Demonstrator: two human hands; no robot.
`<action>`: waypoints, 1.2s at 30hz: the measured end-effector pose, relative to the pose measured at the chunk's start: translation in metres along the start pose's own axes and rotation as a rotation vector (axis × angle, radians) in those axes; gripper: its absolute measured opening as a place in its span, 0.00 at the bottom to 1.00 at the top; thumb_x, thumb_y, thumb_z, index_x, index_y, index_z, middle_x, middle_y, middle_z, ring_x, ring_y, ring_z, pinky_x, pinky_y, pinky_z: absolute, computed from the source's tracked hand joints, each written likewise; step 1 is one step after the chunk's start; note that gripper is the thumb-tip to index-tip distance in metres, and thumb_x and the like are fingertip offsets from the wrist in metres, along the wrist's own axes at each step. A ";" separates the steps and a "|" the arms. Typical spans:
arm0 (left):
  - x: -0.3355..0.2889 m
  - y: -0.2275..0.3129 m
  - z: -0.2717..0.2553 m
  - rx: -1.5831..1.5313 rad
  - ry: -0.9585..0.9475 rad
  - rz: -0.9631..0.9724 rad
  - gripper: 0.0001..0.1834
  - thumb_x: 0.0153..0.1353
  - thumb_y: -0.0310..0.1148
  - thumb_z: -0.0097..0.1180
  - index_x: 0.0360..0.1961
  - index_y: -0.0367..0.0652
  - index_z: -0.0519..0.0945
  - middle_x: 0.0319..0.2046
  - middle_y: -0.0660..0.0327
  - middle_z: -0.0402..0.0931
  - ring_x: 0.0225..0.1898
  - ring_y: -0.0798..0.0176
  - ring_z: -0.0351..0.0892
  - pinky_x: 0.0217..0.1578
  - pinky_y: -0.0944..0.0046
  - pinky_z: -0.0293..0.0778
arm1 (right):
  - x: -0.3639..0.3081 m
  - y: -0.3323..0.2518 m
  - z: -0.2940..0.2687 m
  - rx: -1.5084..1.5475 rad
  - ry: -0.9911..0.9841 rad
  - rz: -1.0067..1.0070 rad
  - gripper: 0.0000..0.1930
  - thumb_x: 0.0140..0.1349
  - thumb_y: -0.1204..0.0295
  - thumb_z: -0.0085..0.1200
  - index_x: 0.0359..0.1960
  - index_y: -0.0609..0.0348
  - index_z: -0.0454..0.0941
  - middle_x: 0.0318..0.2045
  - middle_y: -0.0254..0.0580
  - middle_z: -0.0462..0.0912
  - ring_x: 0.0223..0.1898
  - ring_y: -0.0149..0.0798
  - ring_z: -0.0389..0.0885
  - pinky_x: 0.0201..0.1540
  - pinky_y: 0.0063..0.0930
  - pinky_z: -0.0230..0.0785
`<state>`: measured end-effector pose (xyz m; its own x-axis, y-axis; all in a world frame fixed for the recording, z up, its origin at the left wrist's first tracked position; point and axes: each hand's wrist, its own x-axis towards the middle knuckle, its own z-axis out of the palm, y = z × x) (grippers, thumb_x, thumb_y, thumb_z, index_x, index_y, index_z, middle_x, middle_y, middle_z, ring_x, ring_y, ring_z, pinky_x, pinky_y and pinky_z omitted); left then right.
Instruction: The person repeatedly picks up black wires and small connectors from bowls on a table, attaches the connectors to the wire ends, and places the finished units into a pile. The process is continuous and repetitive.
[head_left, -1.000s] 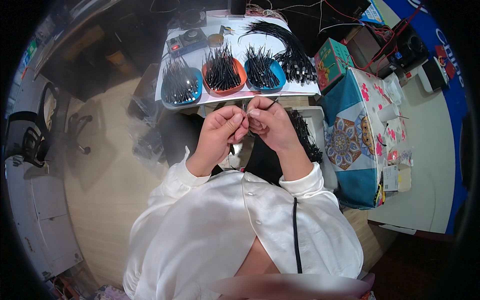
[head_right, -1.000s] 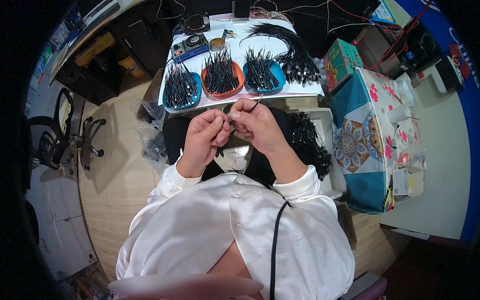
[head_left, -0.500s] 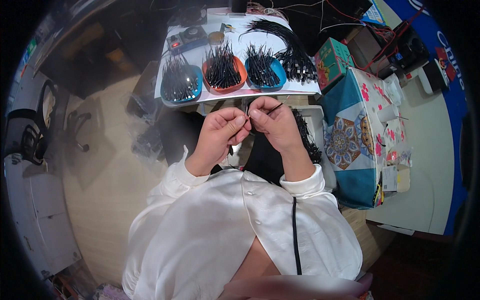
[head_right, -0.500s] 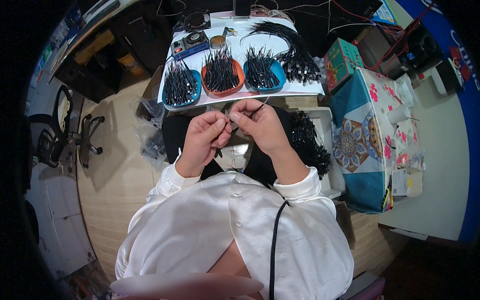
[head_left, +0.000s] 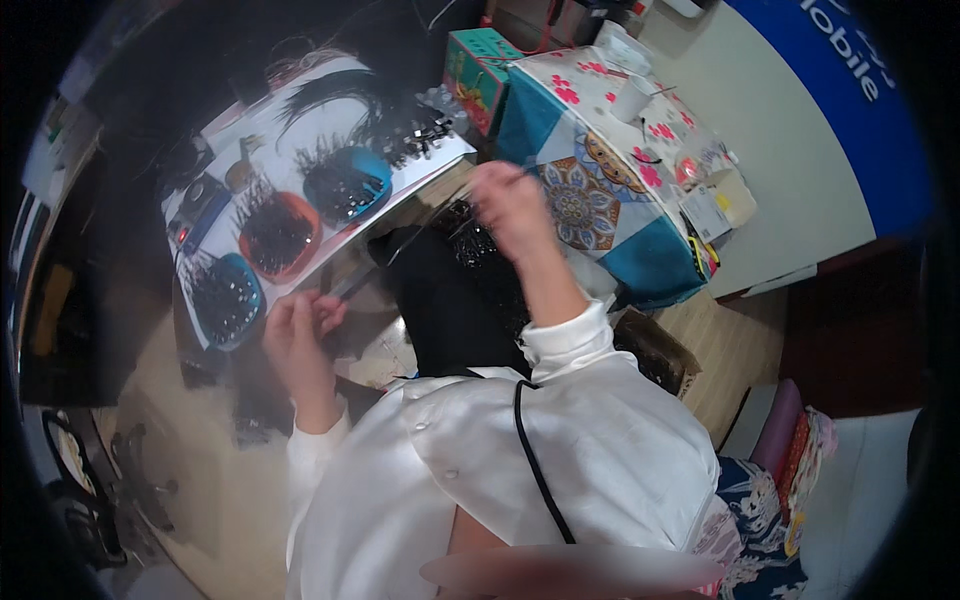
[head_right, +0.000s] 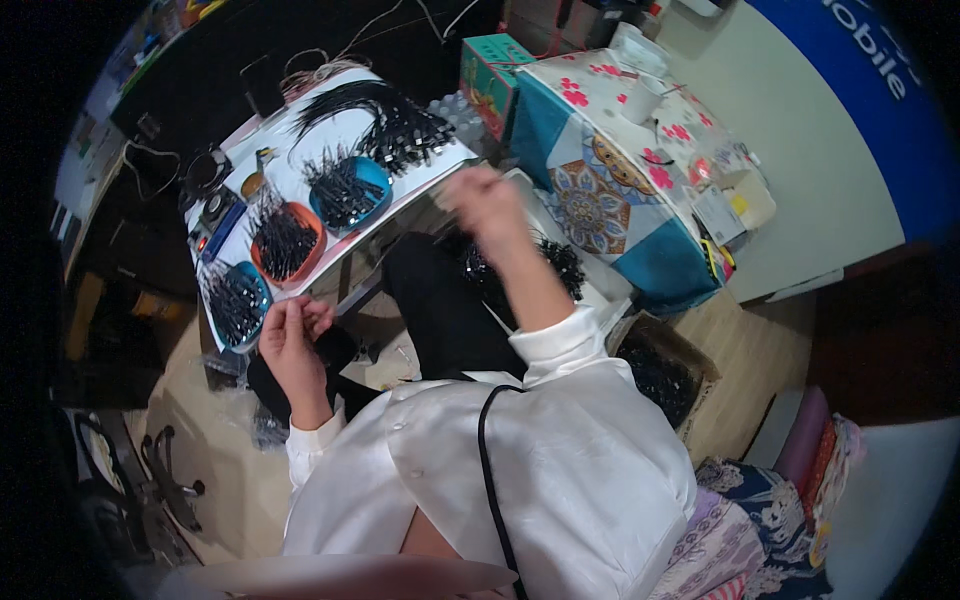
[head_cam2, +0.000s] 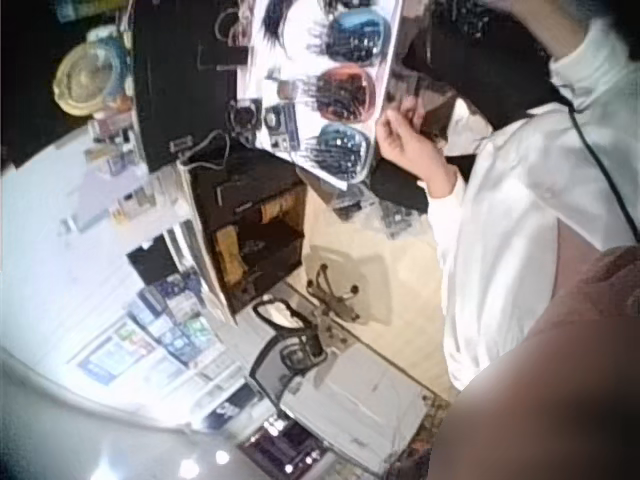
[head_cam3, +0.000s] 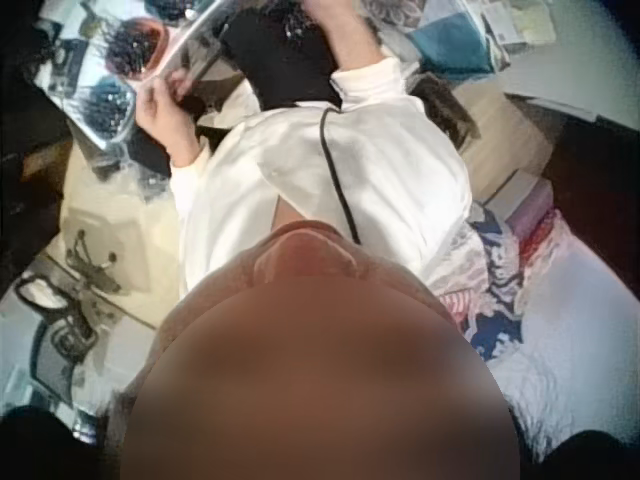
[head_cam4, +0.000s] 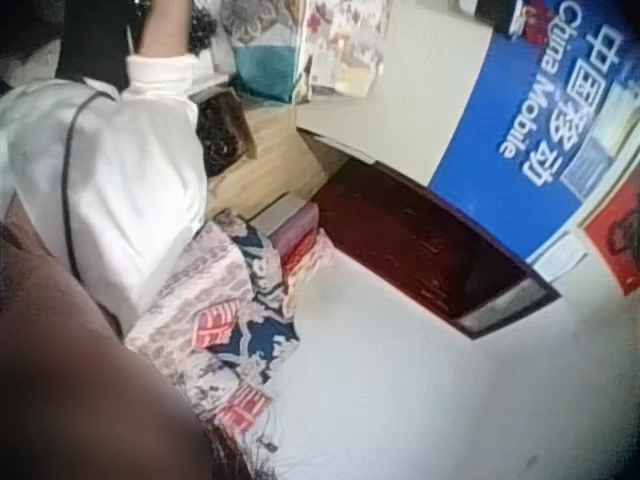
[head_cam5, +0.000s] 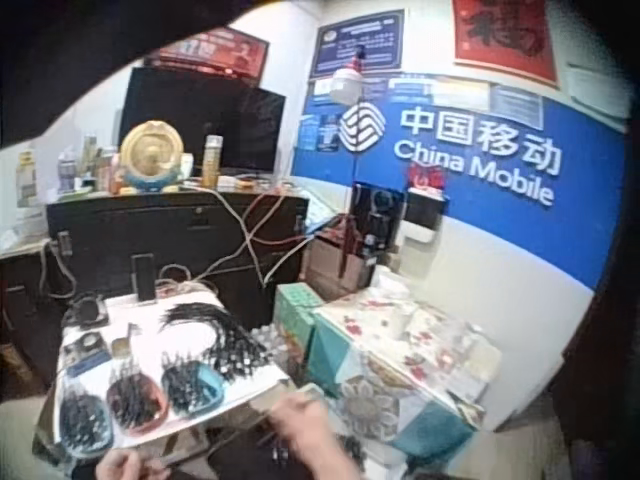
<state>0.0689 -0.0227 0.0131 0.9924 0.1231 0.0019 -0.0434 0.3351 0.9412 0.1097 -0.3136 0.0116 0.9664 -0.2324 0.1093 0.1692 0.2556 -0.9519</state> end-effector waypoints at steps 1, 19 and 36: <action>0.002 -0.001 -0.003 0.016 -0.035 -0.003 0.11 0.69 0.32 0.49 0.36 0.33 0.75 0.27 0.55 0.79 0.24 0.67 0.77 0.26 0.72 0.72 | 0.014 -0.004 -0.039 0.089 0.188 -0.034 0.03 0.58 0.72 0.56 0.30 0.57 0.78 0.22 0.28 0.74 0.17 0.18 0.63 0.16 0.11 0.51; 0.006 -0.025 -0.026 -0.042 -0.038 -0.095 0.09 0.69 0.29 0.47 0.41 0.33 0.74 0.26 0.56 0.77 0.18 0.76 0.61 0.19 0.77 0.55 | 0.064 0.073 -0.009 -0.065 -0.230 0.404 0.07 0.61 0.71 0.57 0.39 0.59 0.80 0.26 0.29 0.77 0.15 0.18 0.59 0.16 0.12 0.47; 0.007 -0.008 -0.088 -0.197 0.082 -0.010 0.08 0.68 0.28 0.49 0.39 0.33 0.75 0.28 0.56 0.79 0.20 0.74 0.69 0.21 0.76 0.62 | 0.102 0.113 0.213 -1.187 -0.563 -0.126 0.12 0.54 0.64 0.62 0.29 0.61 0.83 0.28 0.47 0.84 0.32 0.44 0.83 0.36 0.36 0.74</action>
<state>0.0659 0.0579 -0.0246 0.9806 0.1914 -0.0425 -0.0628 0.5122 0.8565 0.2691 -0.1082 -0.0238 0.9532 0.2992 0.0443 0.2708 -0.7791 -0.5654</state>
